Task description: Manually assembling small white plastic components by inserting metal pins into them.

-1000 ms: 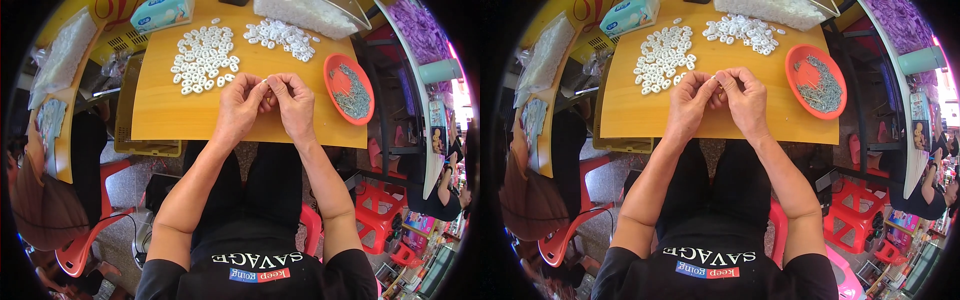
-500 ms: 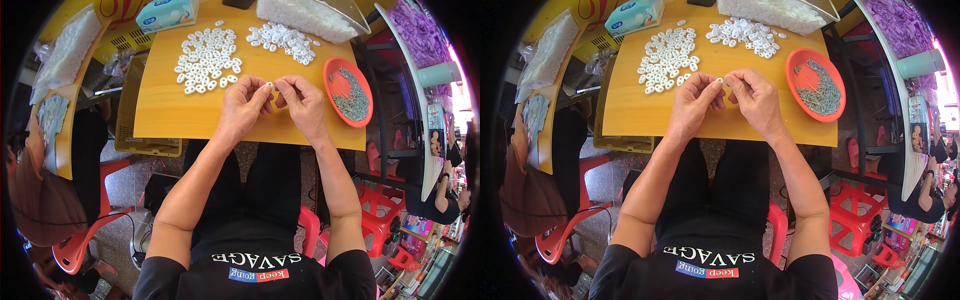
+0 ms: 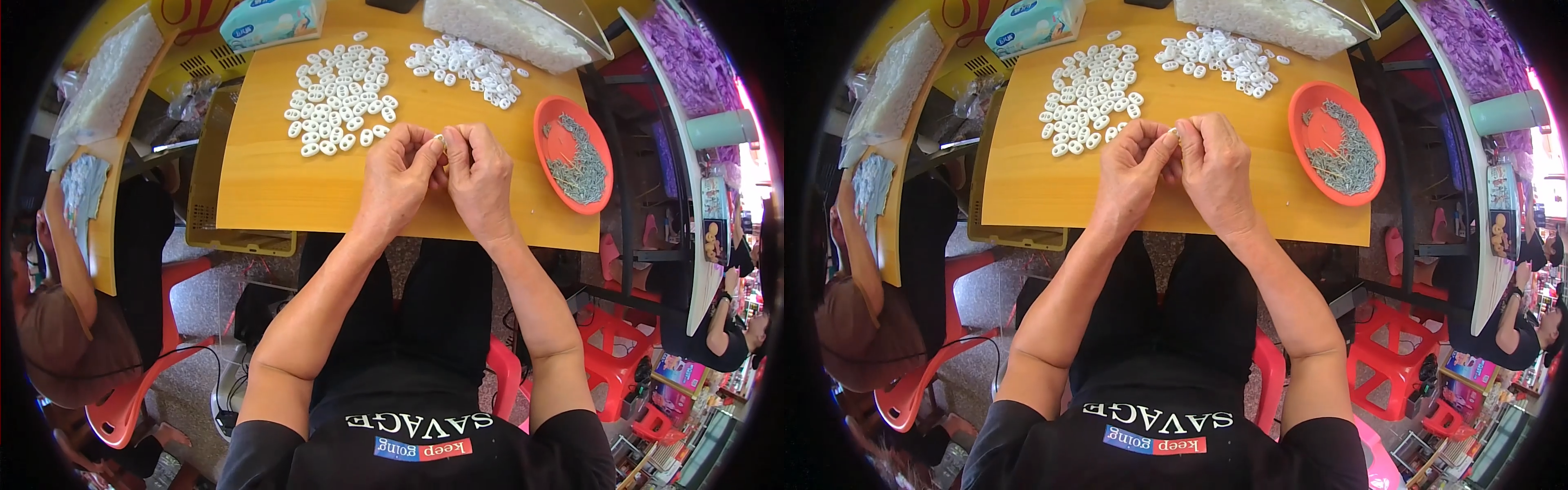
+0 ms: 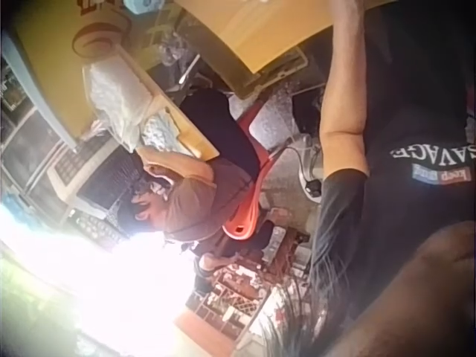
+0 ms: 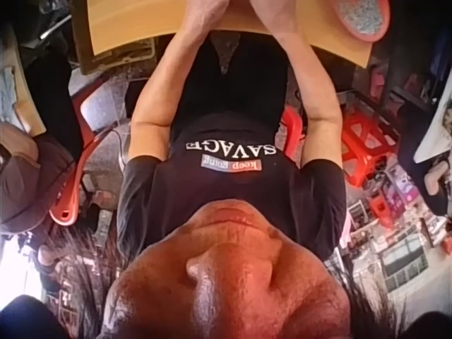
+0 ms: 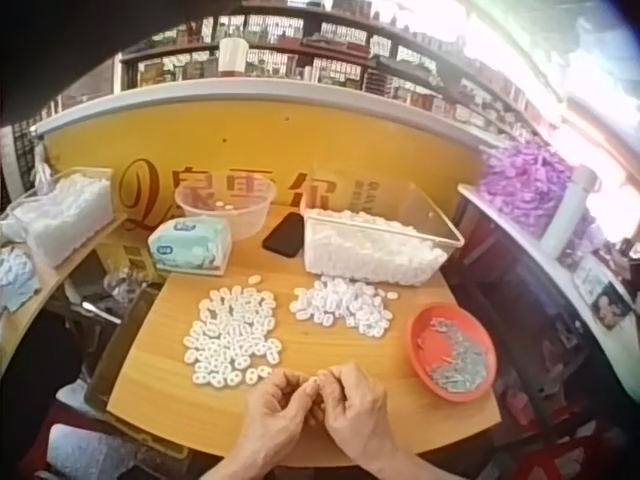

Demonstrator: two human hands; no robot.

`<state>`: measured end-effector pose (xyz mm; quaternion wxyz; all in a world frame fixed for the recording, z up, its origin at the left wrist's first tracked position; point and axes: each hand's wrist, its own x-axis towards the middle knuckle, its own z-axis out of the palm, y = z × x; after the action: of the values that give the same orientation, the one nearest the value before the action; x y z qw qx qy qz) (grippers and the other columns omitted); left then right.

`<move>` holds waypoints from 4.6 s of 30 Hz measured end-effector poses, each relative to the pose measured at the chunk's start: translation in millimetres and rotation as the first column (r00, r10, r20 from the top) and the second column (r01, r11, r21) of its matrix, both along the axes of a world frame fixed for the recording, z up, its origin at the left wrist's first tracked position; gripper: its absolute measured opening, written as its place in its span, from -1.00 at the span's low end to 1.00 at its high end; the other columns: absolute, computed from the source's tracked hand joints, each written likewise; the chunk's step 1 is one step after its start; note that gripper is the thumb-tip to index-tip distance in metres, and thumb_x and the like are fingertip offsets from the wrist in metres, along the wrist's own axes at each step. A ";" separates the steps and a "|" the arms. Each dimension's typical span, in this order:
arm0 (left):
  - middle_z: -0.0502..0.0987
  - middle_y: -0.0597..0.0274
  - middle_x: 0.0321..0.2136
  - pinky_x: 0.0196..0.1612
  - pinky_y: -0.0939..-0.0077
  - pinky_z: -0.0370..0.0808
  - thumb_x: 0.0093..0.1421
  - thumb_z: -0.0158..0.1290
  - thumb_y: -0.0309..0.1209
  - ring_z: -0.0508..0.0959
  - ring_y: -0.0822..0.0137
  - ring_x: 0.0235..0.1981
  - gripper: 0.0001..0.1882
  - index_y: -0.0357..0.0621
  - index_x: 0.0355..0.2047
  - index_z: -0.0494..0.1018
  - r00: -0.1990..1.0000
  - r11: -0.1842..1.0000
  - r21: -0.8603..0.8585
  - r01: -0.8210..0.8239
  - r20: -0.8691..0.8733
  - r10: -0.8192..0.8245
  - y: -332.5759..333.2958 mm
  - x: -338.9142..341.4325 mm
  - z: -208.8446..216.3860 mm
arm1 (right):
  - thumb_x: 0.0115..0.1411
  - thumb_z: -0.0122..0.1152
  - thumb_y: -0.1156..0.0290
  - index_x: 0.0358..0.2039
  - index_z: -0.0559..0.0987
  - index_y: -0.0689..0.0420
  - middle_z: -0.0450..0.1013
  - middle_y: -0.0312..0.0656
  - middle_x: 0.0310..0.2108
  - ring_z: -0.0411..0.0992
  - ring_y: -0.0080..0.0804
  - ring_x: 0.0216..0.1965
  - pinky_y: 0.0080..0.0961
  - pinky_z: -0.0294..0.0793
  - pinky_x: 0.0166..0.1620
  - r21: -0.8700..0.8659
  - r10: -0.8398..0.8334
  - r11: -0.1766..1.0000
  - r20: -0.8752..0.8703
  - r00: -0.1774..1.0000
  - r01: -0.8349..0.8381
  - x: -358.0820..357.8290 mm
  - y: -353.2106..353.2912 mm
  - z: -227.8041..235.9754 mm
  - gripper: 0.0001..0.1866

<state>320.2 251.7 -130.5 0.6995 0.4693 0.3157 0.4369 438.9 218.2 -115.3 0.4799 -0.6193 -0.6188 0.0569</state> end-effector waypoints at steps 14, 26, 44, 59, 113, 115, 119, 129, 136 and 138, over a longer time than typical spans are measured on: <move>0.54 0.22 -0.49 -0.47 0.64 0.42 0.28 0.08 -0.37 0.54 0.45 -0.55 -0.82 -0.27 -0.28 0.43 0.992 0.992 0.003 0.125 0.030 -0.125 6.1 -4.4 2.1 | 0.17 0.23 0.51 -0.39 0.46 0.26 0.41 -0.11 -0.44 0.46 -0.21 -0.47 -0.41 0.45 -0.45 0.107 0.250 0.954 0.233 0.940 -0.281 42.0 0.1 16.0 -0.88; 0.53 0.19 -0.52 -0.50 0.64 0.46 0.30 0.03 -0.45 0.54 0.46 -0.56 -0.86 -0.32 -0.31 0.41 0.994 0.996 -0.025 0.081 0.071 -0.079 5.3 -2.6 2.5 | 0.21 0.15 0.53 -0.43 0.43 0.26 0.37 -0.06 -0.50 0.41 -0.07 -0.47 -0.30 0.39 -0.43 -0.037 0.172 0.985 0.071 0.983 -0.170 22.1 1.1 11.4 -0.89; 0.49 0.24 -0.50 -0.48 0.64 0.47 0.31 0.02 -0.42 0.53 0.47 -0.55 -0.84 -0.30 -0.30 0.39 0.998 1.000 0.022 -0.013 0.056 0.011 1.6 2.0 -0.8 | 0.15 0.24 0.35 -0.29 0.63 0.20 0.55 -0.08 -0.35 0.55 -0.21 -0.33 -0.41 0.49 -0.22 -0.248 -0.013 0.963 0.356 0.934 0.108 68.2 88.9 0.7 -0.81; 0.52 0.22 -0.44 -0.41 0.63 0.47 0.32 0.02 -0.39 0.55 0.45 -0.50 -0.83 -0.29 -0.27 0.40 0.999 0.998 0.059 0.014 0.036 -0.017 1.4 0.3 -4.2 | 0.18 0.15 0.43 -0.26 0.60 0.22 0.51 -0.04 -0.29 0.50 -0.05 -0.24 -0.25 0.49 -0.15 -0.350 0.263 0.925 0.314 0.912 -0.146 75.2 27.6 19.8 -0.83; 0.51 0.26 -0.48 -0.42 0.64 0.41 0.30 0.04 -0.40 0.51 0.49 -0.52 -0.85 -0.26 -0.30 0.40 0.999 0.999 0.025 0.030 0.041 -0.031 -1.2 -3.8 1.4 | 0.27 0.13 0.46 -0.13 0.56 0.26 0.49 -0.33 -0.33 0.36 -0.72 -0.43 -0.72 0.40 -0.37 -0.225 0.169 0.927 -0.462 0.871 -0.300 31.9 -12.2 24.2 -0.79; 0.51 0.26 -0.48 -0.42 0.64 0.41 0.30 0.04 -0.40 0.51 0.49 -0.53 -0.85 -0.26 -0.30 0.40 0.998 0.999 0.022 0.028 0.046 -0.029 -0.8 -3.6 0.9 | 0.27 0.13 0.47 -0.13 0.56 0.26 0.48 -0.32 -0.32 0.38 -0.70 -0.42 -0.71 0.41 -0.36 -0.225 0.176 0.927 -0.443 0.879 -0.299 30.2 -11.5 22.6 -0.80; 0.51 0.25 -0.48 -0.42 0.64 0.42 0.30 0.04 -0.40 0.51 0.49 -0.52 -0.84 -0.27 -0.30 0.40 0.998 1.000 0.025 0.019 0.054 -0.021 -0.9 -3.3 0.6 | 0.27 0.13 0.49 -0.13 0.56 0.28 0.47 -0.29 -0.30 0.44 -0.65 -0.38 -0.68 0.45 -0.32 -0.203 0.182 0.934 -0.437 0.881 -0.294 23.2 -9.5 20.9 -0.80; 0.53 0.19 -0.50 -0.49 0.64 0.46 0.31 0.02 -0.42 0.53 0.48 -0.56 -0.84 -0.30 -0.32 0.39 0.994 1.000 0.009 0.003 0.107 -0.004 1.4 -3.2 -1.5 | 0.23 0.16 0.54 -0.14 0.59 0.26 0.49 -0.22 -0.33 0.47 -0.58 -0.37 -0.65 0.48 -0.31 -0.152 0.161 0.963 -0.340 0.927 -0.223 16.0 -8.2 17.7 -0.81; 0.55 0.16 -0.50 -0.50 0.65 0.45 0.31 0.01 -0.45 0.52 0.48 -0.57 -0.86 -0.31 -0.33 0.39 0.995 1.000 0.021 -0.003 0.100 0.001 3.8 -3.2 -1.2 | 0.21 0.17 0.58 -0.15 0.59 0.27 0.48 -0.19 -0.35 0.49 -0.53 -0.37 -0.62 0.49 -0.32 -0.049 0.212 0.970 -0.297 0.931 -0.237 12.5 -3.9 11.9 -0.81; 0.55 0.16 -0.49 -0.51 0.63 0.44 0.31 0.01 -0.46 0.51 0.47 -0.58 -0.87 -0.31 -0.32 0.39 0.993 0.999 0.008 -0.036 0.115 0.035 4.4 -3.1 -2.6 | 0.21 0.17 0.58 -0.16 0.59 0.27 0.48 -0.19 -0.35 0.49 -0.53 -0.37 -0.62 0.50 -0.31 -0.039 0.207 0.973 -0.308 0.929 -0.229 7.9 -2.6 9.5 -0.81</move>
<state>317.1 256.1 -133.1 0.7062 0.4413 0.2810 0.4771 446.8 215.6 -105.8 0.5360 -0.5482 -0.6006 0.2268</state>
